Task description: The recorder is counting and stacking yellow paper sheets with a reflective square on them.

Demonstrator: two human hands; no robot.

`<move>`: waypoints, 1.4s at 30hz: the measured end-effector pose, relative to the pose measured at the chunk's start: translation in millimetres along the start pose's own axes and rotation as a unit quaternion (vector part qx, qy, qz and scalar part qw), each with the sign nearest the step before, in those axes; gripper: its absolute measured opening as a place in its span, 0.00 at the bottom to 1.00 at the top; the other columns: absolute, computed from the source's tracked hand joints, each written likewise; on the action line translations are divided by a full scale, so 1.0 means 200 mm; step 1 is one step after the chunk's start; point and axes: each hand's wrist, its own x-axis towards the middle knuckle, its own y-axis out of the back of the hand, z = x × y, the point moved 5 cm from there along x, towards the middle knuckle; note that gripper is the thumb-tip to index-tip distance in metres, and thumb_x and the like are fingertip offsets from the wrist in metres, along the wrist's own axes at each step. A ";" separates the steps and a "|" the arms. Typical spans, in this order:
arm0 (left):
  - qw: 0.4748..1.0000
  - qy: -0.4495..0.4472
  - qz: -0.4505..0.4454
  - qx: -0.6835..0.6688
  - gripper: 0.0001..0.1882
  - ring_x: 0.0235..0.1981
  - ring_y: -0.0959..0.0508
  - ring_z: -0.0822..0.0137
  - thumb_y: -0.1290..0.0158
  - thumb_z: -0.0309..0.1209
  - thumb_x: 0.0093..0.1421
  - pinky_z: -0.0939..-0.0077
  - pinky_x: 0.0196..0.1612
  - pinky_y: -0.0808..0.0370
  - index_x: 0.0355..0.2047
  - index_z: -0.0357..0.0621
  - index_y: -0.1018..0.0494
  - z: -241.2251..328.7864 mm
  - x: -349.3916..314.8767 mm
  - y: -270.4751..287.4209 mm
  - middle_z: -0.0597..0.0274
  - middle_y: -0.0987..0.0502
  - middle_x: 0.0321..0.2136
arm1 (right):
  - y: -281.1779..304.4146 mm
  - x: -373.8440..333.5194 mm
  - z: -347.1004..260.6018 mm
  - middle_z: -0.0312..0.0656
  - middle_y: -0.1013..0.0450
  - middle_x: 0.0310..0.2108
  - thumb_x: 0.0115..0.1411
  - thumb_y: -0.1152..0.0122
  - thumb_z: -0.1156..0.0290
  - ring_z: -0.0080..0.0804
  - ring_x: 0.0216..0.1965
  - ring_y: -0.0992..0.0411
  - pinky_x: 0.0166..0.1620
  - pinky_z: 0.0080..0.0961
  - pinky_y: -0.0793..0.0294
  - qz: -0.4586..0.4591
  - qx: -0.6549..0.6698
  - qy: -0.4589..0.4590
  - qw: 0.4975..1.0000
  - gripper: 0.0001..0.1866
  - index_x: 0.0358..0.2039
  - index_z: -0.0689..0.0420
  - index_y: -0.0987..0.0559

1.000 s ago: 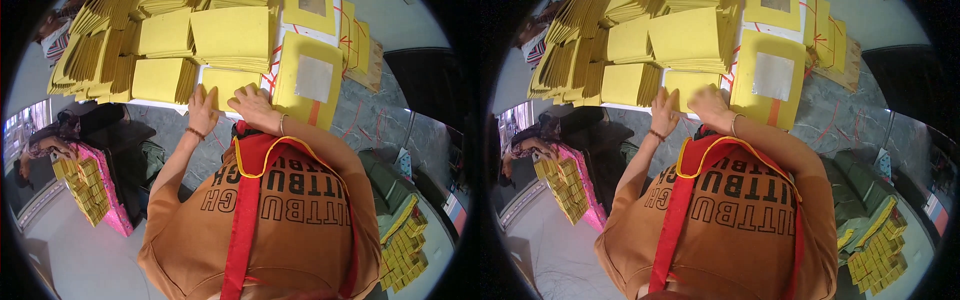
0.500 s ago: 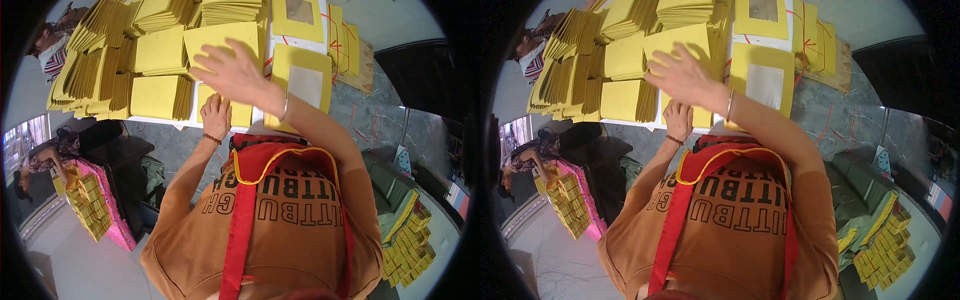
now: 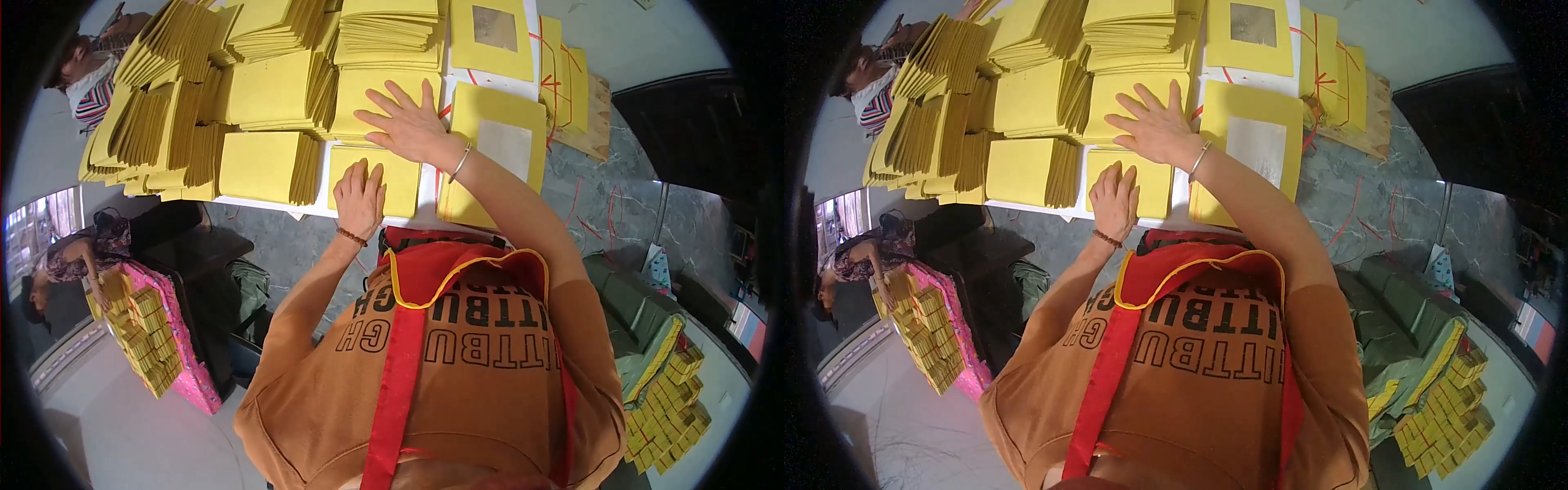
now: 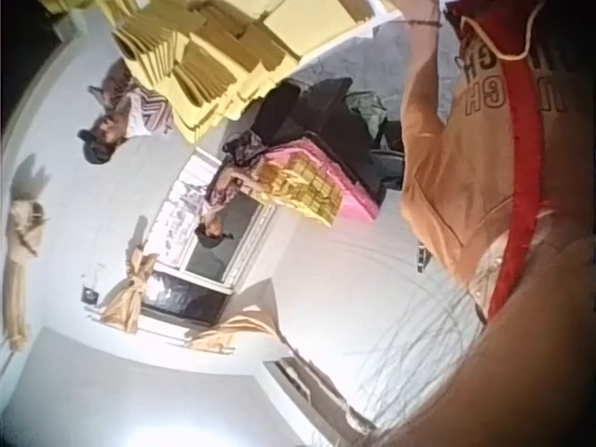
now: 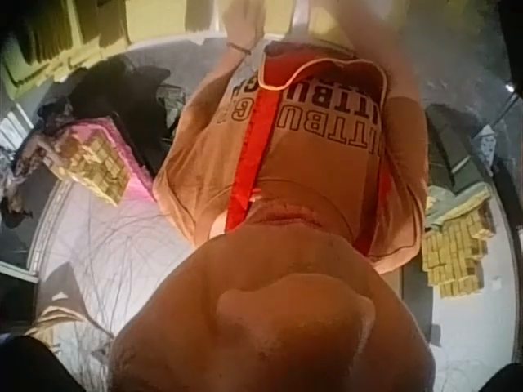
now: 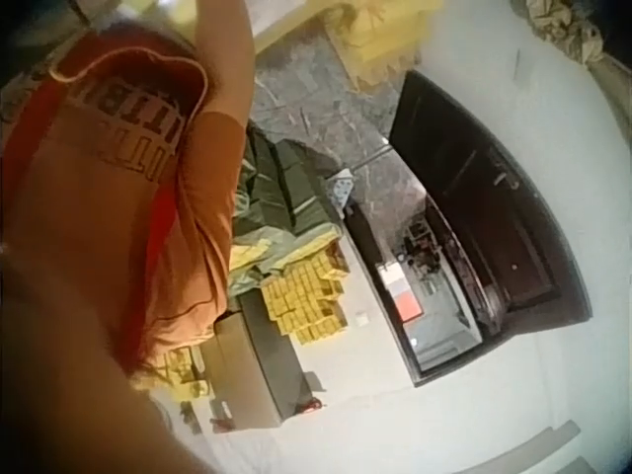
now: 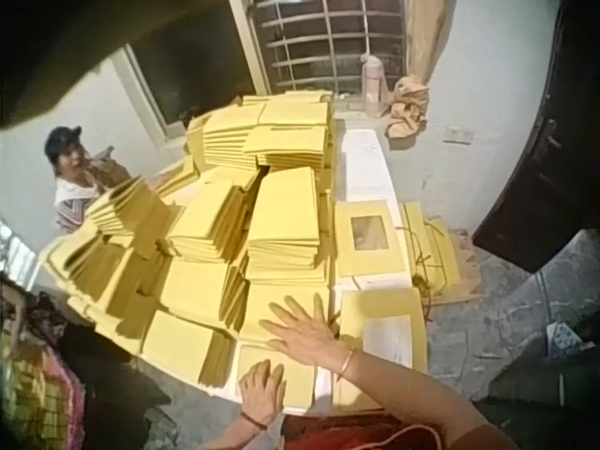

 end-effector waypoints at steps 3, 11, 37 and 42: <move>0.999 -0.016 -0.033 0.011 0.25 0.55 0.40 0.52 0.48 0.39 0.55 0.56 0.53 0.46 0.52 0.45 0.35 0.06 0.05 0.06 0.50 0.39 0.53 | 0.00 0.01 0.01 0.33 0.52 0.65 0.62 0.62 0.46 0.39 0.66 0.59 0.58 0.68 0.65 -0.014 0.002 -0.009 1.000 0.25 0.59 0.32 0.39; 0.997 0.024 -0.062 0.023 0.35 0.60 0.49 0.44 0.50 0.56 0.52 0.36 0.55 0.57 0.55 0.50 0.37 0.09 0.08 -0.01 0.46 0.44 0.58 | -0.01 0.01 0.00 0.33 0.51 0.64 0.61 0.61 0.46 0.38 0.66 0.58 0.58 0.68 0.68 0.022 0.024 0.004 0.999 0.25 0.58 0.34 0.38; 0.977 -0.047 0.013 -0.206 0.18 0.50 0.33 0.51 0.47 0.34 0.54 0.57 0.50 0.38 0.45 0.43 0.29 0.27 0.19 0.14 0.49 0.31 0.46 | 0.25 -0.99 0.79 0.38 0.32 0.51 0.65 0.55 0.61 0.27 0.53 0.37 0.57 0.24 0.43 0.253 0.530 -0.313 0.746 0.21 0.53 0.58 0.31; 0.888 0.084 -0.062 -0.447 0.23 0.51 0.33 0.52 0.51 0.31 0.60 0.66 0.55 0.37 0.54 0.35 0.38 0.47 0.22 0.00 0.44 0.33 0.49 | -0.02 -1.20 0.69 0.39 0.39 0.58 0.64 0.55 0.59 0.28 0.59 0.43 0.57 0.29 0.43 0.258 0.591 -0.414 0.642 0.27 0.61 0.55 0.42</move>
